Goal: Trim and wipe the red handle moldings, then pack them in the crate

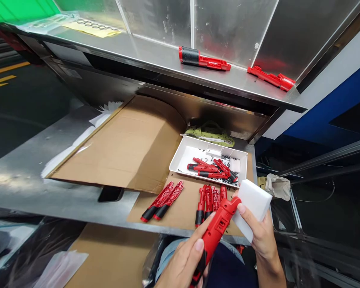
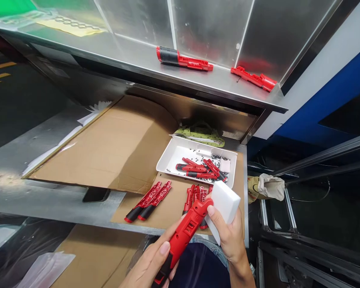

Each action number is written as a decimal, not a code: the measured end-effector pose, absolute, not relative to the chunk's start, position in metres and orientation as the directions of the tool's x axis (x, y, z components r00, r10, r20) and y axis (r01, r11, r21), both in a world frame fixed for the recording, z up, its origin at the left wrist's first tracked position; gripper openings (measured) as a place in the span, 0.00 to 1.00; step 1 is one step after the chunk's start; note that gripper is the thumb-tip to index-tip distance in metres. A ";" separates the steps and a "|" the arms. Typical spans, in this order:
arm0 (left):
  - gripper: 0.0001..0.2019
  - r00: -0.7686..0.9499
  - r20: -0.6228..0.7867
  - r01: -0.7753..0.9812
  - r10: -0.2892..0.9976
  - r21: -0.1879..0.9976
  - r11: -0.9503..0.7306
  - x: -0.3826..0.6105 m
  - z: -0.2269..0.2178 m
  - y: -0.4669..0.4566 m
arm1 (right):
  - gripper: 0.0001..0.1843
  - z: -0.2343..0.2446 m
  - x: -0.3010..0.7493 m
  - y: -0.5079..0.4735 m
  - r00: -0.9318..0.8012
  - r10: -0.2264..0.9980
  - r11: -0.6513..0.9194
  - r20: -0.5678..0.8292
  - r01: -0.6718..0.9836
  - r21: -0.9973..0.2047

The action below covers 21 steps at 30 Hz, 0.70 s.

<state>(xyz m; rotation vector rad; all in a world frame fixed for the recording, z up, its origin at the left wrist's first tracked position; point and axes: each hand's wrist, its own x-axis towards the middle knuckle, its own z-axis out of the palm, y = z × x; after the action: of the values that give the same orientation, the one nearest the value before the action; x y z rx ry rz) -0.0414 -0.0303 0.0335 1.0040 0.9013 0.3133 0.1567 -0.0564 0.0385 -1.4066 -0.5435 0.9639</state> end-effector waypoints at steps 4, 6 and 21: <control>0.34 0.592 -0.510 0.193 0.624 0.842 0.504 -0.037 0.038 -0.030 | 0.19 0.037 0.157 -0.056 0.519 0.824 -0.123 -0.229 -0.232 -0.965; 0.33 0.584 -0.511 0.205 0.631 0.845 0.494 -0.038 0.037 -0.031 | 0.20 0.037 0.155 -0.054 0.531 0.817 -0.124 -0.224 -0.217 -0.968; 0.29 0.562 -0.248 0.353 0.789 0.935 0.043 -0.026 0.009 -0.024 | 0.23 0.024 0.139 -0.011 0.728 0.655 -0.110 -0.203 -0.173 -0.979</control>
<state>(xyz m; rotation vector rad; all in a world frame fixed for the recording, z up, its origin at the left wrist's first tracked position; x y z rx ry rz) -0.0264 -0.0240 0.0087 1.5560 1.0017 0.4381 0.1385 -0.0115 0.0243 -1.5310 -0.4086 0.7340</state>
